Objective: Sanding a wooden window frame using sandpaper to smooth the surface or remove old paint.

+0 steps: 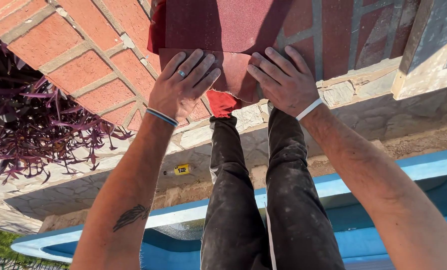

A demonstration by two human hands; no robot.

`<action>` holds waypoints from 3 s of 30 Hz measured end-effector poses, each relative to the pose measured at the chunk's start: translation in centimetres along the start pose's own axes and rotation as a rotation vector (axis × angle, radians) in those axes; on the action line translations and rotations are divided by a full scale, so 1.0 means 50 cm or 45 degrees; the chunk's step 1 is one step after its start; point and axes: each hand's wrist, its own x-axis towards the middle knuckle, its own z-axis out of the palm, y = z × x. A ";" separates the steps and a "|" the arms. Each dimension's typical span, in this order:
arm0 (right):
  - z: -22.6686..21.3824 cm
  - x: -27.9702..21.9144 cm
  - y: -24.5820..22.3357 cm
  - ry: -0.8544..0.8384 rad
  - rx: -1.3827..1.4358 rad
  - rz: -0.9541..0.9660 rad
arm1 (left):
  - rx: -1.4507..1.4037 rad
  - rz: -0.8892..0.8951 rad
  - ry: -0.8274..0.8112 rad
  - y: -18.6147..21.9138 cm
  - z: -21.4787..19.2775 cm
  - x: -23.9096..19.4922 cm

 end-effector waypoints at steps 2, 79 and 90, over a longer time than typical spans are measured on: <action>-0.006 0.005 -0.006 -0.010 0.119 0.065 | -0.059 -0.016 0.005 0.002 -0.016 0.008; 0.058 -0.434 0.481 0.983 0.794 2.012 | -0.025 0.651 -0.003 0.259 0.028 0.734; 0.034 -0.431 0.458 0.784 0.908 2.135 | -0.378 0.793 -0.244 0.313 0.027 0.685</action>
